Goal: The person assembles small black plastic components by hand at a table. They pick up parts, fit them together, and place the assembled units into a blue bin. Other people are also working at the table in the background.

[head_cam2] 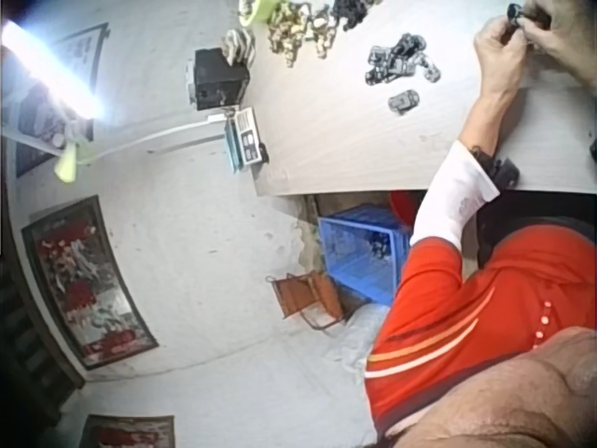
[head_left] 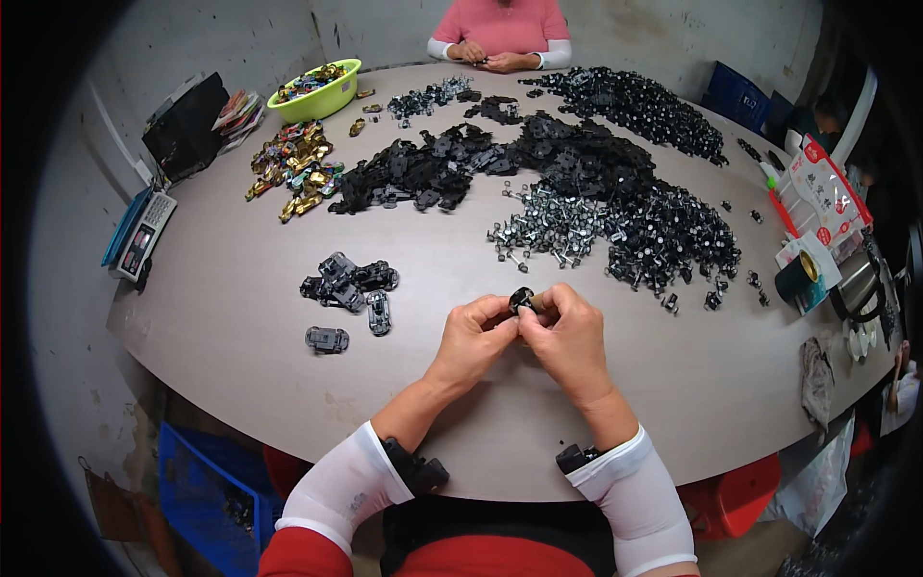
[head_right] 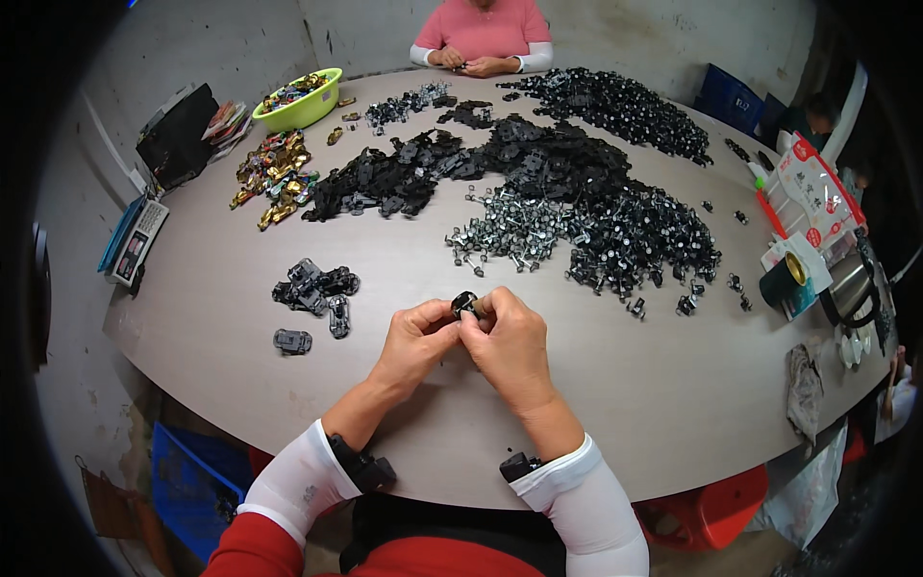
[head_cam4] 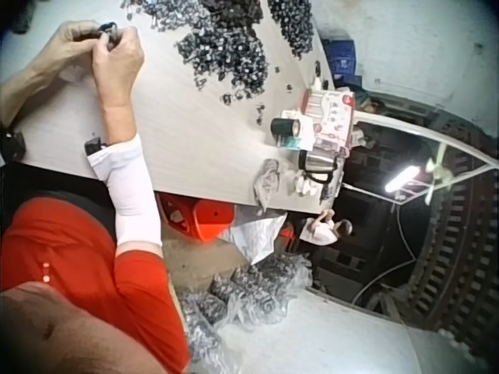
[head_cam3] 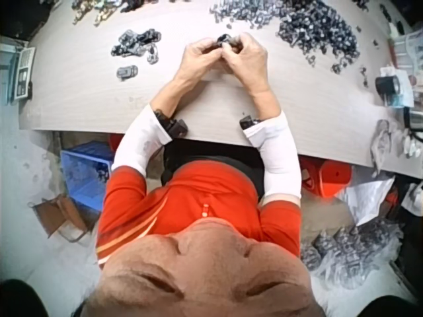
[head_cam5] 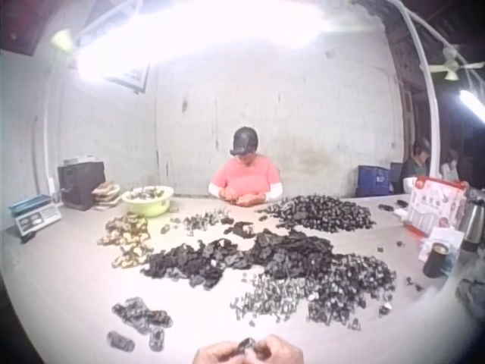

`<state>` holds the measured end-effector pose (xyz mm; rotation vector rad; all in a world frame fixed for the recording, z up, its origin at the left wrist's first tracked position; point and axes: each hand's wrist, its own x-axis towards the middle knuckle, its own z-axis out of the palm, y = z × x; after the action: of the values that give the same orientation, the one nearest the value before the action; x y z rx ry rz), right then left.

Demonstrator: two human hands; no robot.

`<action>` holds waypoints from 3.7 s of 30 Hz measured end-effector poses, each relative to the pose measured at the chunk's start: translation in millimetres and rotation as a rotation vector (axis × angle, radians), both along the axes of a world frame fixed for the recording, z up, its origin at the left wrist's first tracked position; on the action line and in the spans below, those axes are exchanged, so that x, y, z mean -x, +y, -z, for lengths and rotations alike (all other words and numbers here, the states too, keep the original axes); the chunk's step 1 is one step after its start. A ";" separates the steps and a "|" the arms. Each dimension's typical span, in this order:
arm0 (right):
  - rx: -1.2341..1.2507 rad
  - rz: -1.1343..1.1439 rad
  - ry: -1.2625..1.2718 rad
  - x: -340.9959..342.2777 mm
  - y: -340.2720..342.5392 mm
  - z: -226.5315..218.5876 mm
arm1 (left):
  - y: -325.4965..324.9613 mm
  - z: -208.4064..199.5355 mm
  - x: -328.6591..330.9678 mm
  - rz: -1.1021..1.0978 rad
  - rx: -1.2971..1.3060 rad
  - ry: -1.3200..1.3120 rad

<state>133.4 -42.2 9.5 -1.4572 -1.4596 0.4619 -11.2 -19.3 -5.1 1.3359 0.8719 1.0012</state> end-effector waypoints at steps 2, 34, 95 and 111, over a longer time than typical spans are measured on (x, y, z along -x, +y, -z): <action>0.009 -0.017 0.073 0.8 -0.6 0.1 | 0.6 0.9 1.0 0.077 0.087 -0.122; 0.100 -0.118 -0.441 -31.3 69.1 12.1 | 27.9 15.3 13.9 -0.249 0.391 -0.424; 0.072 -0.280 -0.162 -35.2 17.5 23.5 | 0.3 -2.7 207.0 -0.291 -0.126 1.389; 0.116 -0.392 -0.146 -46.1 20.2 28.7 | 81.2 -17.5 140.6 -0.138 -0.089 1.406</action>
<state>179.5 -22.0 -19.3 -1.3151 -1.8736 0.7007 -151.8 61.9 12.5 2.0450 1.9570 0.0251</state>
